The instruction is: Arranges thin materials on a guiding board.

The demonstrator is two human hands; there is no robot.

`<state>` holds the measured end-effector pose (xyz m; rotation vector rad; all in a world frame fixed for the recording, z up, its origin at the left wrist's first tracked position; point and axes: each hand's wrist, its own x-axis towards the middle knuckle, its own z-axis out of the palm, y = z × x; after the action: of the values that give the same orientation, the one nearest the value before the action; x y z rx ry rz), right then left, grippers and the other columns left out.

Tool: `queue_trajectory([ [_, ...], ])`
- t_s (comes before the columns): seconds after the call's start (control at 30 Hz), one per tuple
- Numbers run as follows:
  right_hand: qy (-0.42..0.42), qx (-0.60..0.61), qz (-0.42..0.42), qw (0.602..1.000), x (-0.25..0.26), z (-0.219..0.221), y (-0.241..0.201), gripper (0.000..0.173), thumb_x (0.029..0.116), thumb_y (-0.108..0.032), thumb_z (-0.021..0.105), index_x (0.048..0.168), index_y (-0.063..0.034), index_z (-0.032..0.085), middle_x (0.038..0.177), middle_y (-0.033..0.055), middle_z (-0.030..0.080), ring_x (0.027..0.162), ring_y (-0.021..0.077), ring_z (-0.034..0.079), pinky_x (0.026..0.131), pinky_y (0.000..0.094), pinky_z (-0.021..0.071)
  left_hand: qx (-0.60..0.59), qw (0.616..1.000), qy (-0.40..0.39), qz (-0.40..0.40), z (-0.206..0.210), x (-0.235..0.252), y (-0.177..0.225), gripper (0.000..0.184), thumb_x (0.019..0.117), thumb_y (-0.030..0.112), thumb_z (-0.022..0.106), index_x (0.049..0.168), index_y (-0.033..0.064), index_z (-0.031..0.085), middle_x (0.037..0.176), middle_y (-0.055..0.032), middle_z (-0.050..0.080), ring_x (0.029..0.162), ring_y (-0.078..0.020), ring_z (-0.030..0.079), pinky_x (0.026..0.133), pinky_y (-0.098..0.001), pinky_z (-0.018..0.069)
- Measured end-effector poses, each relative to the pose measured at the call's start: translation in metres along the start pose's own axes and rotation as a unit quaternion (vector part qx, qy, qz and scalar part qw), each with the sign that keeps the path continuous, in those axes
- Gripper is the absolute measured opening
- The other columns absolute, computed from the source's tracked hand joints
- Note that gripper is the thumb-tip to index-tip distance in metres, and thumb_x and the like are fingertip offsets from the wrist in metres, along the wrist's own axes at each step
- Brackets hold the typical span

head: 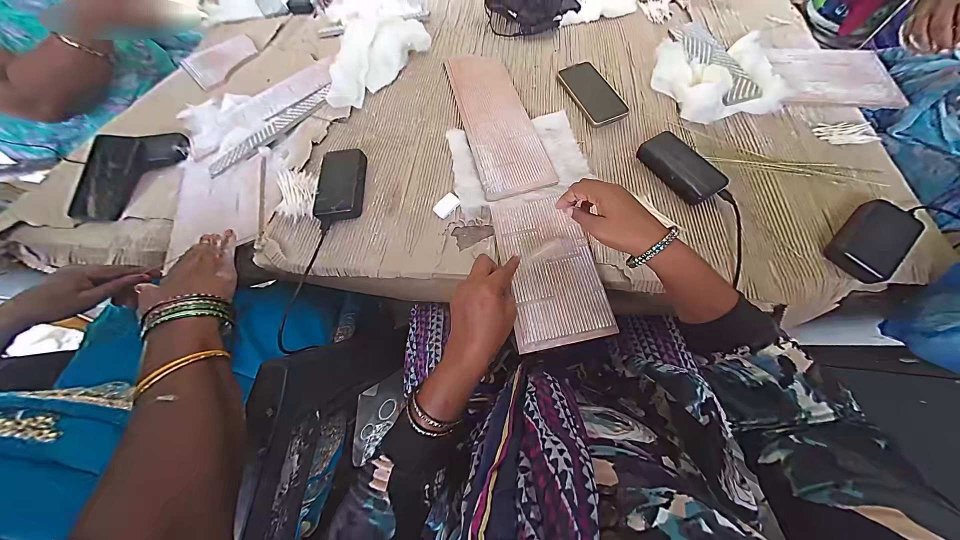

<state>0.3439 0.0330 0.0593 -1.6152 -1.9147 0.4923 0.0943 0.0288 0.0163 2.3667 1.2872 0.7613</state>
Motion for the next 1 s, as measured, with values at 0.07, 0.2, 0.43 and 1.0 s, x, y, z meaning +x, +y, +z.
queue_trajectory([
  [0.07, 0.025, -0.021, -0.010, 0.999, -0.005, 0.006, -0.008, 0.023, 0.0981, -0.001, 0.053, 0.112, -0.0018, 0.072, 0.102, 0.0160, 0.068, 0.088, 0.0305, 0.067, 0.076, 0.0501, 0.0531, 0.022, 0.999, -0.045, -0.018, 0.007, 0.007, 0.003, 0.034, 0.0962, 0.002, 0.058, 0.122, 0.0119, 0.078, 0.092, -0.0171, 0.066, 0.076, -0.0299, 0.067, 0.065, -0.0458, 0.0553],
  [0.2, -0.067, -0.128, -0.035, 0.989, -0.020, 0.037, -0.024, 0.047, 0.1055, -0.029, 0.048, 0.140, 0.0019, 0.058, 0.152, 0.0173, 0.053, 0.142, 0.0338, 0.049, 0.116, 0.0606, 0.0329, 0.046, 0.997, -0.063, -0.018, 0.011, 0.009, 0.003, 0.034, 0.0969, 0.002, 0.057, 0.122, 0.0125, 0.078, 0.093, -0.0188, 0.066, 0.075, -0.0321, 0.067, 0.065, -0.0475, 0.0554],
  [0.43, -0.226, -0.191, 0.018, 0.955, -0.055, 0.061, -0.040, 0.095, 0.1012, -0.069, 0.031, 0.161, 0.0036, 0.022, 0.172, 0.0170, 0.012, 0.160, 0.0291, 0.008, 0.127, 0.0570, 0.0041, 0.058, 0.988, -0.133, -0.045, -0.001, 0.005, 0.011, 0.038, 0.0988, 0.002, 0.054, 0.130, 0.0121, 0.073, 0.104, -0.0216, 0.066, 0.084, -0.0340, 0.069, 0.073, -0.0479, 0.0573],
  [1.0, -0.014, -0.195, -0.117, 0.974, -0.033, 0.082, -0.026, 0.097, 0.0965, -0.071, 0.021, 0.146, 0.0071, 0.052, 0.156, 0.0255, 0.045, 0.144, 0.0457, 0.044, 0.113, 0.0736, 0.0280, -0.085, 0.993, 0.051, 0.062, -0.001, -0.008, -0.027, 0.016, 0.0925, -0.005, 0.061, 0.094, -0.0038, 0.077, 0.086, -0.0181, 0.071, 0.077, -0.0293, 0.072, 0.072, -0.0417, 0.0605],
])
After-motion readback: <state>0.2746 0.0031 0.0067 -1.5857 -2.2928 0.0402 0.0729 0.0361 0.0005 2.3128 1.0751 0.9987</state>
